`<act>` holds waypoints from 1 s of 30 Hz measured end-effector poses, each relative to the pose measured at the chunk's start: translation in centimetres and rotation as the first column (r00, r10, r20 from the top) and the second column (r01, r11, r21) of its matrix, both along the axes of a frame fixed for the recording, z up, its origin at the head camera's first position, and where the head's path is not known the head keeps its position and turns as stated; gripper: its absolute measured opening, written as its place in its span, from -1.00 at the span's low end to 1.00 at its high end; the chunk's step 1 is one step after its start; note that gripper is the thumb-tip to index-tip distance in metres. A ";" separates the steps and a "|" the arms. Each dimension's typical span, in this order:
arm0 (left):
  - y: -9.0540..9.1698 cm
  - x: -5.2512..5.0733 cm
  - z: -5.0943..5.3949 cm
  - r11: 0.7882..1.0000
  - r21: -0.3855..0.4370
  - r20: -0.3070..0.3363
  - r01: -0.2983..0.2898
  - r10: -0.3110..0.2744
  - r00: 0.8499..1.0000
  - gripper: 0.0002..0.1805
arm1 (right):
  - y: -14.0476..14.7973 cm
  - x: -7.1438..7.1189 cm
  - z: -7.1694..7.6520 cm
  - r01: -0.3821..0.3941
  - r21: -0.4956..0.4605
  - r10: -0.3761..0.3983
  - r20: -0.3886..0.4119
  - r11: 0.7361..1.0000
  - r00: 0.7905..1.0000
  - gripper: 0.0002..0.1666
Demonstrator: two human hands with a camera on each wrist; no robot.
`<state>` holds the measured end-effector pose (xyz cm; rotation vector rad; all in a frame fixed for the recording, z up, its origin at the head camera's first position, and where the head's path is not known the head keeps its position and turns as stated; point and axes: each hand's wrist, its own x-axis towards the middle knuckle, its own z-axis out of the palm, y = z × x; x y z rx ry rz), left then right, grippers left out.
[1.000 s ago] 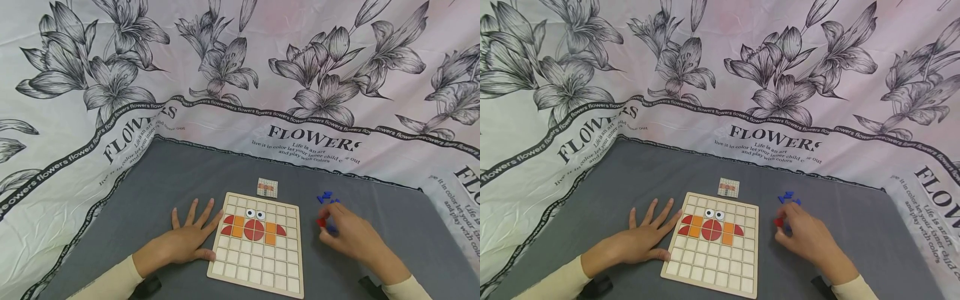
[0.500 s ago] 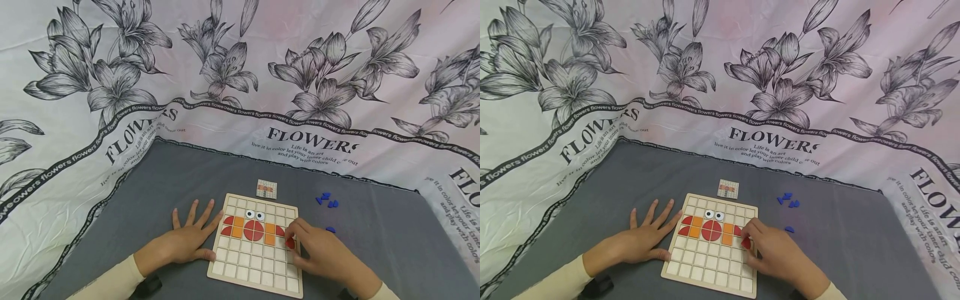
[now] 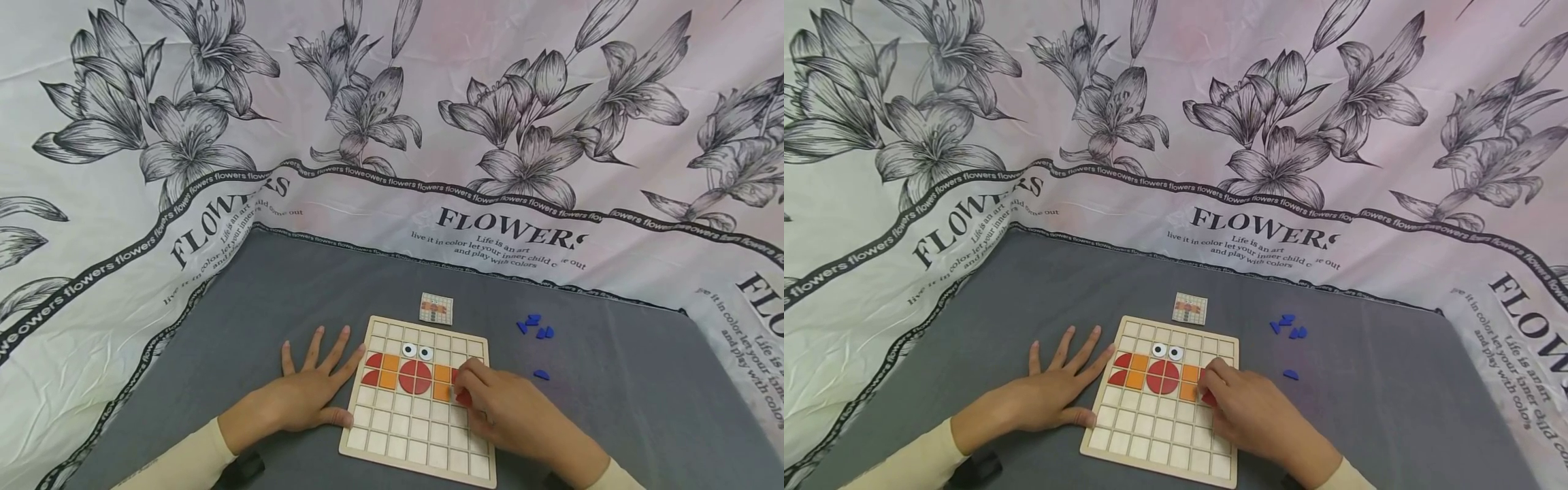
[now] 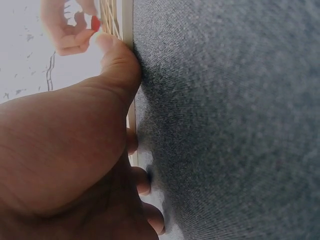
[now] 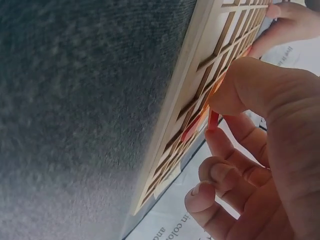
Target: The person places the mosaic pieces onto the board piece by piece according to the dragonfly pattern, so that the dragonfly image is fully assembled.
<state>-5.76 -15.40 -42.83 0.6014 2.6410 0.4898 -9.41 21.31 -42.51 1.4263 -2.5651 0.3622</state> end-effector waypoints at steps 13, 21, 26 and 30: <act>-0.4 -0.3 -1.1 0.998 0.050 -0.012 0.024 -0.023 1.000 0.21 | -0.3 0.2 -0.2 -0.018 0.023 0.018 -0.033 1.000 0.999 -0.53; 0.0 0.0 -0.2 1.000 0.008 -0.008 0.003 -0.003 1.000 0.18 | 0.0 0.6 0.1 0.015 0.012 -0.014 -0.038 1.000 0.999 -0.54; 0.0 0.0 -0.2 1.000 0.005 -0.006 0.001 -0.001 1.000 0.18 | 0.7 1.1 0.6 0.013 0.013 -0.013 -0.048 1.000 0.999 -0.62; -0.1 0.0 -0.2 1.000 0.005 -0.001 -0.004 0.004 1.000 0.18 | 1.2 1.5 0.8 0.002 0.023 0.000 -0.054 1.000 0.999 -0.69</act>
